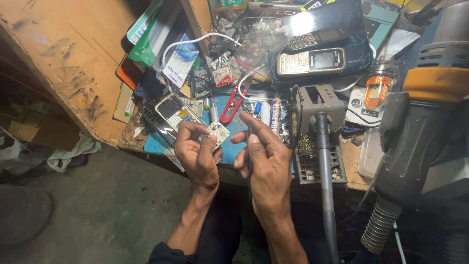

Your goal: The person disassembles a black smartphone and a silver feature phone on a cluttered workbench. They remove the back cover, battery, and keypad, then use tweezers to separate small internal components.

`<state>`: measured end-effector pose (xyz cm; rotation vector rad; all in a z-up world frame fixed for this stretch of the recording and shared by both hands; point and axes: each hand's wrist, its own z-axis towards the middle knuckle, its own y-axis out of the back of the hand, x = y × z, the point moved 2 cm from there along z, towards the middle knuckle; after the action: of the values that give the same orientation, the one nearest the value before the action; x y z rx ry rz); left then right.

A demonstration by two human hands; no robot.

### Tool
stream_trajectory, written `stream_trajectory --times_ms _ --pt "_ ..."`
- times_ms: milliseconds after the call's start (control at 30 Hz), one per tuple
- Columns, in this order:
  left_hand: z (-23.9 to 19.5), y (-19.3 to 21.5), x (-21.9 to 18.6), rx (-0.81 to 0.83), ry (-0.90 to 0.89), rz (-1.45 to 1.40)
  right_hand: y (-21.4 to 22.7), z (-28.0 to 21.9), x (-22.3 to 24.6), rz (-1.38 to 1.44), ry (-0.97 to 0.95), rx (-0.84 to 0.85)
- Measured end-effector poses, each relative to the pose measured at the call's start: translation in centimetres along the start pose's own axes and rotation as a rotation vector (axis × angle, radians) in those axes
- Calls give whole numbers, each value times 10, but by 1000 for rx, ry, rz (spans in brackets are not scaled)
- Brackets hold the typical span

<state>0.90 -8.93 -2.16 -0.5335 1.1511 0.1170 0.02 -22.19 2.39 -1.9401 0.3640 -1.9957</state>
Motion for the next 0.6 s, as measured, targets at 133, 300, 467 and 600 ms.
stream_trajectory --times_ms 133,300,467,600 --pt "0 3 2 26 -2 90 -1 -2 4 7 64 16" --pt "3 5 0 44 -36 212 -5 -2 7 -1 1 14" --pt "6 6 2 71 -32 161 0 -2 8 33 -17 16" --pt "6 5 0 69 18 160 3 -1 9 -40 -20 19"
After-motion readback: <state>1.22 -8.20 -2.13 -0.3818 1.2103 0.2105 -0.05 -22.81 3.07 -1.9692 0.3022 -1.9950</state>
